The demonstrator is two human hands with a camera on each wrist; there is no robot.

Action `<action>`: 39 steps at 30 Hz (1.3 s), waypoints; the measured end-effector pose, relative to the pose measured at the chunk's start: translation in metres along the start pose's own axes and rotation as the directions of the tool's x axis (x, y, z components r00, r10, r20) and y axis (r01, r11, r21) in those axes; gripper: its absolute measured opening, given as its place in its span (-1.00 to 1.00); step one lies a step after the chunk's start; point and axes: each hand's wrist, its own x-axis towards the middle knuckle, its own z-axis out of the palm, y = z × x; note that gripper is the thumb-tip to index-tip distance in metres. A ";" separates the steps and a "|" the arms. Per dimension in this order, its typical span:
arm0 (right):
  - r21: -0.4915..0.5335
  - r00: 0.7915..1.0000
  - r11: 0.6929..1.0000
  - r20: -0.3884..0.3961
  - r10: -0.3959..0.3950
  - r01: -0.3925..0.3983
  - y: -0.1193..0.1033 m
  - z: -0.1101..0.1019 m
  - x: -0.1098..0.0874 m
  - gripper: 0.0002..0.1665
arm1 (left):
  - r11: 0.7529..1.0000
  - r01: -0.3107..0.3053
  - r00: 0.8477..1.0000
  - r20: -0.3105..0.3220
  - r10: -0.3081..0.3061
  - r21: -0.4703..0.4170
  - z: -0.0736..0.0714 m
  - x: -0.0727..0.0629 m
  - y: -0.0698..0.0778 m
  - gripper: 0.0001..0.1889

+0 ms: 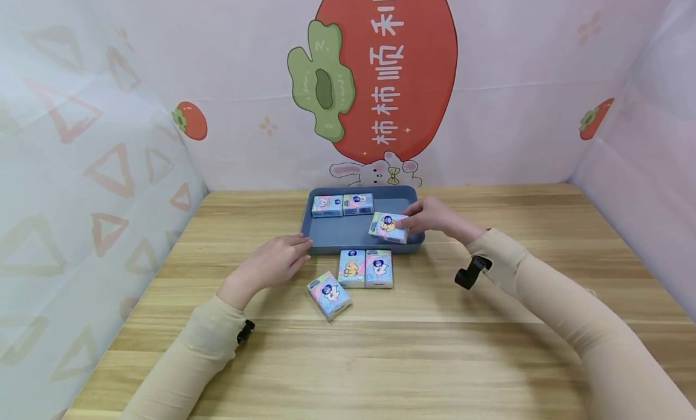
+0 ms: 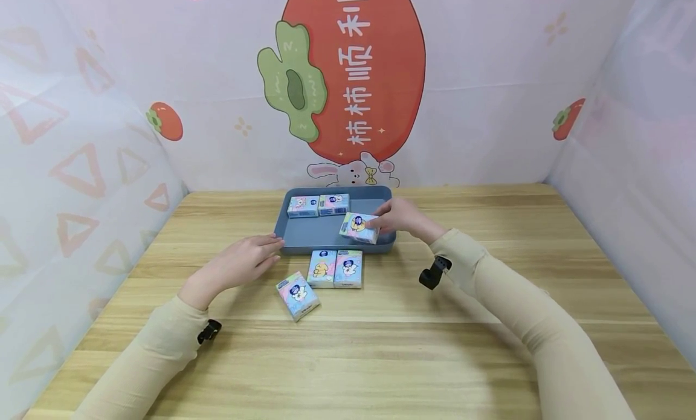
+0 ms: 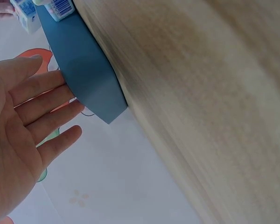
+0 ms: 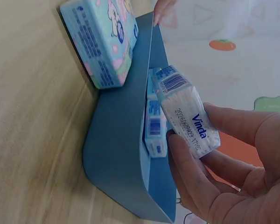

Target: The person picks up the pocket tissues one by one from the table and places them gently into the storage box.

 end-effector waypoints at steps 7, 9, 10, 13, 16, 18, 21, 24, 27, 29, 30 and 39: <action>-0.015 0.999 0.999 -0.022 0.031 -0.032 -0.001 -0.009 0.015 -0.38 | 1.000 0.007 1.000 0.002 -0.007 -0.006 0.000 0.000 0.000 -0.63; -0.018 0.999 0.999 -0.033 0.040 -0.040 -0.002 -0.011 0.019 -0.39 | 1.000 0.006 1.000 0.001 -0.006 -0.006 0.000 -0.001 0.000 -0.63; -0.023 0.999 0.999 -0.036 0.041 -0.042 -0.002 -0.012 0.021 -0.39 | 1.000 0.005 1.000 0.001 -0.005 -0.005 0.000 -0.001 0.000 -0.63; -0.032 0.997 0.998 -0.047 0.053 -0.055 -0.002 -0.015 0.028 -0.40 | 1.000 0.006 1.000 0.004 -0.006 -0.006 0.001 -0.001 0.000 -0.63; -0.028 0.996 0.998 -0.059 0.061 -0.063 -0.002 -0.018 0.032 -0.42 | 1.000 0.008 1.000 0.005 -0.008 -0.008 0.001 -0.001 0.000 -0.63; -0.020 0.995 0.997 -0.070 0.067 -0.069 -0.003 -0.021 0.035 -0.45 | 1.000 0.007 1.000 0.003 -0.007 -0.009 0.001 -0.001 0.000 -0.63; -0.006 0.993 0.997 -0.082 0.080 -0.080 -0.005 -0.023 0.038 -0.47 | 1.000 0.006 1.000 0.004 -0.006 -0.009 0.000 -0.001 0.000 -0.63; 0.004 0.991 0.995 -0.098 0.096 -0.096 -0.006 -0.025 0.044 -0.47 | 1.000 0.005 1.000 0.008 -0.005 -0.006 -0.001 -0.001 0.000 -0.64; 0.022 0.988 0.994 -0.114 0.107 -0.105 -0.007 -0.026 0.050 -0.47 | 1.000 0.005 1.000 0.010 -0.005 -0.005 -0.002 -0.001 0.001 -0.64; 0.030 0.988 0.995 -0.119 0.101 -0.098 -0.009 -0.027 0.053 -0.48 | 1.000 0.005 1.000 0.009 -0.005 -0.004 -0.002 0.000 0.001 -0.64; 0.034 0.988 0.995 -0.119 0.097 -0.094 -0.009 -0.028 0.054 -0.48 | 1.000 0.005 1.000 0.009 -0.005 -0.003 -0.002 0.000 0.002 -0.64; 0.076 0.983 0.992 -0.145 0.115 -0.105 -0.008 -0.032 0.068 -0.52 | 1.000 0.009 1.000 0.011 -0.009 -0.009 -0.002 0.001 0.002 -0.64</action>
